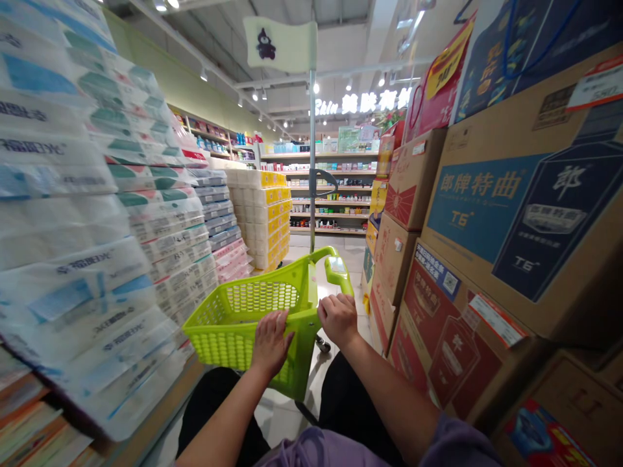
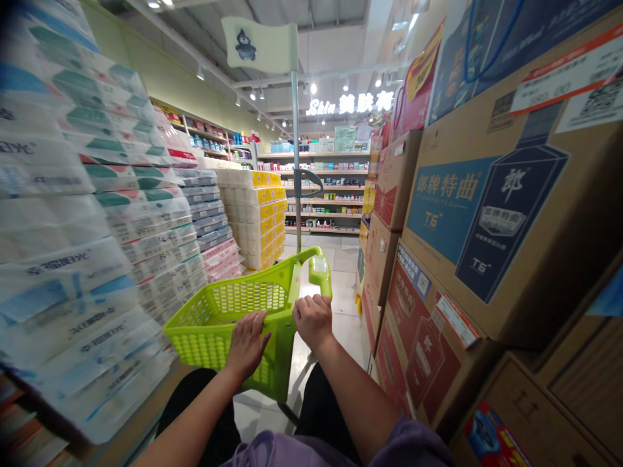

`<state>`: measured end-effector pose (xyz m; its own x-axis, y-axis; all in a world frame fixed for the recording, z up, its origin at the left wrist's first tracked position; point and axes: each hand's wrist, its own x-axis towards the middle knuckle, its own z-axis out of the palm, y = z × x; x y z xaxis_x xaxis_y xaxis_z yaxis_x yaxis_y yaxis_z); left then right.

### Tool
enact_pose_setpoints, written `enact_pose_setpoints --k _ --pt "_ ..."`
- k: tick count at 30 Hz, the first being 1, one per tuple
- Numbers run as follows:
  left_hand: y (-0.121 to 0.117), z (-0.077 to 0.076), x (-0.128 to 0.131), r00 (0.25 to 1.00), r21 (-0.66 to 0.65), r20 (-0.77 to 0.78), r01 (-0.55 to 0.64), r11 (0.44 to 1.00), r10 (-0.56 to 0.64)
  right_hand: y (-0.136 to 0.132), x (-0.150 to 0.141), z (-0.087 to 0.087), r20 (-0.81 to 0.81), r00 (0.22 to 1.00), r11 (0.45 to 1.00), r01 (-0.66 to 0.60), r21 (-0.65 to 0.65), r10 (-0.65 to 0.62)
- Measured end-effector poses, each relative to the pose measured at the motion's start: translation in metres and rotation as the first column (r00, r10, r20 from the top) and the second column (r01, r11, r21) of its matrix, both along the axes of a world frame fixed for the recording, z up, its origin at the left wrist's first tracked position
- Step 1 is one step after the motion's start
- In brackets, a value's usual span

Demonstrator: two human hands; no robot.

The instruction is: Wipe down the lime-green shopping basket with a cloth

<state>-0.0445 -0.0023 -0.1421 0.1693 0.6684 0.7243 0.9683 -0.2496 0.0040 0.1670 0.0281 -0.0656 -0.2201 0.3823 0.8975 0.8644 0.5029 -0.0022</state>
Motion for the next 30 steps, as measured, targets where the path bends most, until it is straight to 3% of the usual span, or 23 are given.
enact_pose_setpoints --k 4,7,14,18,23,27,30 --pt "-0.002 -0.019 -0.047 0.995 -0.015 -0.009 -0.102 0.995 0.102 0.003 -0.001 -0.002 0.004 1.0 1.0 0.015 0.009 -0.015" --pt "-0.005 -0.023 -0.071 0.994 -0.074 -0.013 -0.105 0.992 0.104 0.004 -0.003 -0.003 -0.003 1.0 1.0 0.009 0.017 -0.009" --pt "0.007 0.0 -0.098 0.98 -0.343 0.143 -0.08 0.936 0.136 0.001 -0.004 0.001 -0.014 1.0 0.999 0.007 0.05 -0.006" --pt "0.012 0.019 -0.074 0.975 -0.194 0.213 -0.017 0.981 0.059 0.001 -0.005 0.0 -0.03 1.0 0.998 0.009 0.06 -0.008" --pt "0.005 0.029 0.0 0.985 0.123 0.123 0.106 0.987 -0.122 0.001 -0.005 0.0 -0.015 1.0 0.999 0.016 0.044 -0.015" --pt "0.001 0.023 0.038 0.987 0.149 0.019 0.156 0.976 -0.161 0.001 -0.004 0.0 0.001 1.0 0.999 0.024 0.032 -0.024" --pt "0.002 0.014 0.025 0.985 0.078 -0.027 0.173 0.982 -0.171 0.001 -0.003 0.0 0.007 1.0 0.999 0.017 0.032 -0.017"
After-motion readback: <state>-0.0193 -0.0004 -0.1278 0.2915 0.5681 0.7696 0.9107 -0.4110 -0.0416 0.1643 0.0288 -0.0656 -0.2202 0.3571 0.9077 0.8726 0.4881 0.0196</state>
